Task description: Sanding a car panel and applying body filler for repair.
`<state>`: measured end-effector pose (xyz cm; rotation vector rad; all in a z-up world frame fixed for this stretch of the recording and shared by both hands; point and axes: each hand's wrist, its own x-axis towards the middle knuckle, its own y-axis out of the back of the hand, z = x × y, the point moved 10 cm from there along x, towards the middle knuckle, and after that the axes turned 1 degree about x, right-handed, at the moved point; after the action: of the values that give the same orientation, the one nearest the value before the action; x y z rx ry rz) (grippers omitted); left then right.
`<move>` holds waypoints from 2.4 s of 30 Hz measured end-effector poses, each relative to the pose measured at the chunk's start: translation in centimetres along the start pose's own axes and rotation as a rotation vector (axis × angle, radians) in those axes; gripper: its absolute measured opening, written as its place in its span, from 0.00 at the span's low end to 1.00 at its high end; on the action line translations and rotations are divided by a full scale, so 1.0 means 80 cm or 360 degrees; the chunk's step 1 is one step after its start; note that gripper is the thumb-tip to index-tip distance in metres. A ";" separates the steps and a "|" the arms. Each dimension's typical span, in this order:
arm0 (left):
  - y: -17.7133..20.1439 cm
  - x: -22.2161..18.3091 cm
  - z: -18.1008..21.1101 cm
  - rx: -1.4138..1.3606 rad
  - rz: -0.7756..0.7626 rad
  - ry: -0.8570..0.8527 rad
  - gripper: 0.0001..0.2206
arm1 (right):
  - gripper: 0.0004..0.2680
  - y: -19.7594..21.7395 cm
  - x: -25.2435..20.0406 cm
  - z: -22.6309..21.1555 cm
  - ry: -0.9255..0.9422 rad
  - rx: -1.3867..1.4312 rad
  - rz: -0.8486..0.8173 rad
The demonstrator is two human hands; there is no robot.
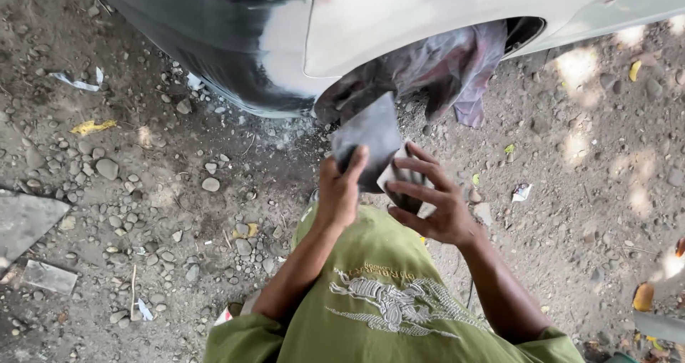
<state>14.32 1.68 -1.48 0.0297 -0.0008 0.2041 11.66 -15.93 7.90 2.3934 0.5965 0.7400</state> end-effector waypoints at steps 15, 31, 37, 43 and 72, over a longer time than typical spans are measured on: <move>0.191 0.002 -0.091 -0.1254 0.0271 0.0306 0.08 | 0.55 -0.054 0.278 0.213 -0.0408 -0.0784 0.0124; 0.206 0.017 -0.106 -0.1225 0.0350 0.0474 0.07 | 0.52 -0.134 0.300 0.228 -0.0743 -0.0874 0.0120; 0.193 0.031 -0.085 -0.1220 0.0306 0.0493 0.07 | 0.52 -0.152 0.298 0.222 -0.0791 -0.0879 0.0052; 0.186 0.030 -0.107 -0.1200 0.0253 0.0522 0.07 | 0.50 -0.183 0.284 0.240 -0.0778 -0.0856 -0.0039; -0.162 0.121 -0.033 0.0242 0.0026 -0.0262 0.15 | 0.18 0.105 -0.012 0.177 -0.0223 -0.0100 -0.0075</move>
<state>26.42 -8.93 -4.46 0.1979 -0.1498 0.2171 21.70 -28.03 2.98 2.3419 0.5614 0.5573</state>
